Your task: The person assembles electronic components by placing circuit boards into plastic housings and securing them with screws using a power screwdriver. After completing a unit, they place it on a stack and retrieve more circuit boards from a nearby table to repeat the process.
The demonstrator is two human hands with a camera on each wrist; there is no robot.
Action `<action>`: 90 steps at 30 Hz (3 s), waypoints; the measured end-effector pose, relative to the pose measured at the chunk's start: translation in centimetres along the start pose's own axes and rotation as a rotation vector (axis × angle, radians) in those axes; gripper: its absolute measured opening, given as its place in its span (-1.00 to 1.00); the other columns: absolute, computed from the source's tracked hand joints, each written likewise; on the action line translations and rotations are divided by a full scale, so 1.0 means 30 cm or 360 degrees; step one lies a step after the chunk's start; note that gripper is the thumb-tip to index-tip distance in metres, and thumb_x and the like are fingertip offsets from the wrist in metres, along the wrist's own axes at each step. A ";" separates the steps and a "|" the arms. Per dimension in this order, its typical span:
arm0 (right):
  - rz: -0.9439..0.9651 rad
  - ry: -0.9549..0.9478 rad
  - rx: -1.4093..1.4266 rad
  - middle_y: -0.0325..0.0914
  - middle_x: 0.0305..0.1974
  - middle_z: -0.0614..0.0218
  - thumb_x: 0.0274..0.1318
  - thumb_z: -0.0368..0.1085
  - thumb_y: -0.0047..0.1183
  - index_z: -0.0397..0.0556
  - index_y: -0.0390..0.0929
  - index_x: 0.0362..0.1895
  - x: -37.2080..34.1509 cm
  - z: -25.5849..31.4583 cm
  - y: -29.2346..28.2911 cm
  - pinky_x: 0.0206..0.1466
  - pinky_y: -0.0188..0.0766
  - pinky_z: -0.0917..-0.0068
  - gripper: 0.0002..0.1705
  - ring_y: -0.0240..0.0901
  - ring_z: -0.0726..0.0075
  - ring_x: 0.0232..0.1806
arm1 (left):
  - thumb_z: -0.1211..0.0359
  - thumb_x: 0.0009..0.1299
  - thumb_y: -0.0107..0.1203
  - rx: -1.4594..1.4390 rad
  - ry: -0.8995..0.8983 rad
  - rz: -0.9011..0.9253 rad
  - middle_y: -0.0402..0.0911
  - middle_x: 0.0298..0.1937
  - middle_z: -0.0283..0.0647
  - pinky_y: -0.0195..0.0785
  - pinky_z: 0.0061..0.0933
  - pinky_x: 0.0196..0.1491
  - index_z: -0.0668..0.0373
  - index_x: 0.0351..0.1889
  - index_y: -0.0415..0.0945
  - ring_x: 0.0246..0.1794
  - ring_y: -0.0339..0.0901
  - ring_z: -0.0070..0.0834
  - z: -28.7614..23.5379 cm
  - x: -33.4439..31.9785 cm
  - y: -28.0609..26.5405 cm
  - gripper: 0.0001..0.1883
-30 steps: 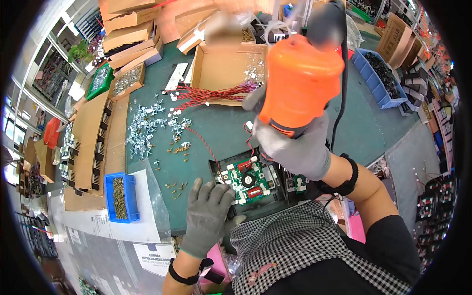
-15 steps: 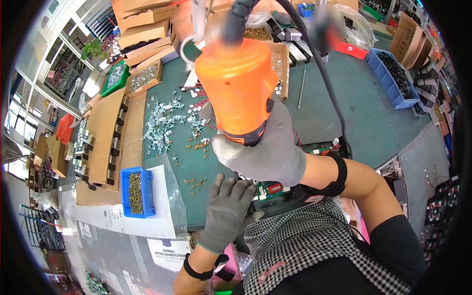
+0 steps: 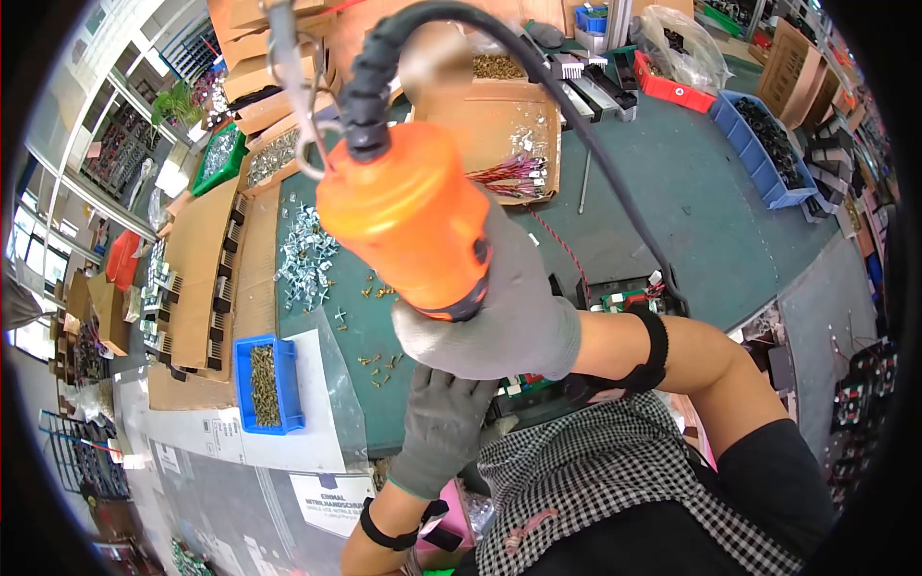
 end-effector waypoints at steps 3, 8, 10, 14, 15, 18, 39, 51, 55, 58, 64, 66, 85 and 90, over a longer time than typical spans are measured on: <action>0.0118 0.0067 -0.0273 0.51 -0.05 0.33 -0.20 -0.42 0.27 -0.16 0.26 0.20 -0.003 0.027 -0.015 0.04 0.42 0.45 -0.23 0.49 0.46 -0.08 | -0.14 0.07 0.24 0.0061 0.0014 -0.0014 0.51 0.00 -0.17 0.17 0.03 0.20 0.15 0.00 0.53 0.11 0.40 -0.10 -0.017 0.008 -0.006 -0.32; -0.0158 0.0166 -0.0007 0.49 -0.23 0.14 -0.15 -0.36 0.19 -0.07 0.31 0.03 0.071 0.040 -0.150 -0.14 0.45 0.23 -0.43 0.54 0.04 -0.23 | -0.17 0.08 0.23 0.0127 -0.0021 0.0065 0.56 -0.06 -0.20 0.08 0.05 0.29 0.14 -0.07 0.56 0.08 0.42 -0.15 -0.025 0.010 0.010 -0.36; -0.0101 0.0465 -0.0069 0.49 -0.18 0.13 -0.10 -0.33 0.19 -0.08 0.30 0.08 0.109 0.082 -0.290 -0.11 0.47 0.24 -0.41 0.54 0.10 -0.19 | -0.14 0.10 0.23 0.0075 -0.0038 0.0082 0.58 -0.06 -0.22 0.03 0.07 0.32 0.10 -0.08 0.58 0.07 0.43 -0.17 -0.038 0.009 -0.017 -0.40; 0.0376 0.0435 -0.0942 0.52 -0.04 0.19 0.10 -0.15 0.16 -0.08 0.26 0.27 0.089 0.128 -0.525 -0.05 0.50 0.29 -0.32 0.56 0.24 -0.11 | -0.03 0.16 0.24 -0.0101 0.0079 0.0009 0.61 -0.07 -0.28 -0.03 0.09 0.34 0.04 -0.11 0.61 0.06 0.44 -0.20 -0.069 0.130 -0.178 -0.55; 0.0559 0.0280 -0.1263 0.52 -0.01 0.13 0.12 -0.07 0.14 -0.09 0.26 0.27 0.046 0.130 -0.572 -0.04 0.50 0.24 -0.31 0.57 0.14 -0.10 | 0.10 0.19 0.23 -0.0037 0.0057 -0.0015 0.63 -0.05 -0.31 0.02 0.10 0.34 0.02 -0.11 0.62 0.09 0.45 -0.24 -0.089 0.186 -0.218 -0.64; 0.0878 0.0548 -0.1794 0.52 0.03 -0.03 0.15 0.20 0.03 -0.05 0.27 0.27 -0.152 0.046 -0.764 0.02 0.44 0.07 -0.23 0.53 -0.15 -0.02 | 0.24 0.23 0.20 0.0034 0.0396 -0.0003 0.62 -0.07 -0.34 -0.01 0.04 0.35 0.02 -0.11 0.62 0.06 0.45 -0.23 -0.203 0.322 -0.176 -0.73; -0.0043 0.2222 -0.3290 0.54 -0.20 0.30 -0.02 -0.30 0.11 0.02 0.55 -0.12 -1.188 0.837 -2.033 -0.19 0.56 0.25 -0.70 0.58 0.18 -0.09 | 0.34 0.25 0.02 0.0597 0.1675 0.0514 0.57 -0.12 -0.23 0.28 -0.14 0.16 0.05 -0.06 0.53 -0.01 0.46 -0.23 -0.975 0.941 0.293 -0.71; -0.1760 0.1115 -0.3195 0.51 -0.36 0.23 0.05 -0.28 0.09 0.04 0.62 -0.18 -1.476 1.350 -2.227 -0.29 0.45 0.25 -0.79 0.51 0.02 -0.36 | 0.32 0.17 0.11 -0.0751 0.2523 -0.0445 0.46 -0.29 -0.35 0.33 -0.34 -0.25 0.03 -0.12 0.50 -0.27 0.46 -0.37 -2.343 0.820 0.574 -0.71; -0.1275 0.0929 -0.3470 0.46 -0.49 0.30 -0.03 -0.31 0.15 0.07 0.60 -0.28 -1.410 1.321 -1.999 -0.39 0.42 0.25 -0.85 0.49 0.14 -0.47 | 0.32 0.21 0.14 -0.0991 0.2411 -0.0161 0.51 -0.16 -0.28 0.32 -0.25 0.00 0.04 0.05 0.46 -0.07 0.48 -0.31 -2.483 0.789 0.726 -0.60; -0.0817 0.1512 -0.3319 0.46 -0.52 0.38 0.00 -0.23 0.14 0.17 0.57 -0.14 -1.520 1.086 -1.978 -0.39 0.44 0.26 -0.73 0.51 0.19 -0.48 | 0.33 0.23 0.15 -0.1090 0.2298 0.0088 0.53 -0.04 -0.19 0.26 -0.17 0.18 0.08 0.14 0.44 0.07 0.44 -0.23 -2.398 0.847 0.775 -0.53; -0.0839 0.2202 -0.3300 0.52 -0.10 0.25 0.07 -0.20 0.03 0.20 0.50 0.05 -1.759 0.987 -2.253 -0.30 0.52 0.22 -0.61 0.60 0.09 -0.32 | 0.29 0.25 0.15 -0.0772 0.1981 0.0324 0.52 -0.02 -0.13 0.25 -0.12 0.18 0.11 0.16 0.44 0.07 0.42 -0.13 -2.077 1.036 0.859 -0.52; -0.0887 0.2273 -0.3253 0.52 -0.10 0.24 0.06 -0.28 0.02 0.21 0.50 0.01 -1.763 0.992 -2.304 -0.29 0.52 0.16 -0.64 0.60 0.02 -0.30 | 0.30 0.25 0.17 -0.0705 0.1861 0.0340 0.53 -0.02 -0.09 0.26 -0.09 0.17 0.14 0.16 0.45 0.06 0.43 -0.08 -1.973 1.069 0.856 -0.52; -0.1124 0.2664 -0.3163 0.51 0.05 0.15 0.17 -0.35 -0.07 0.31 0.47 0.14 -1.891 1.021 -2.815 0.02 0.50 0.08 -0.56 0.56 -0.10 -0.02 | 0.23 0.22 0.13 -0.0688 0.1645 0.0475 0.52 0.01 -0.13 0.31 -0.10 0.09 0.12 0.18 0.43 0.03 0.45 -0.12 -1.580 1.003 0.926 -0.47; -0.1322 0.2364 -0.3305 0.53 0.04 0.17 0.09 -0.37 -0.03 0.24 0.55 0.08 -1.937 1.048 -2.900 0.05 0.45 0.14 -0.57 0.54 -0.04 -0.04 | 0.26 0.24 0.17 -0.0697 0.1605 0.0562 0.51 0.07 -0.11 0.27 -0.11 0.14 0.14 0.23 0.38 0.05 0.44 -0.11 -1.562 1.001 0.948 -0.43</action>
Point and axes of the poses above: each hand's wrist, its own x-axis towards the middle knuckle, its own y-axis out of the palm, z = x × y, the point moved 9 cm from there along x, towards the middle knuckle
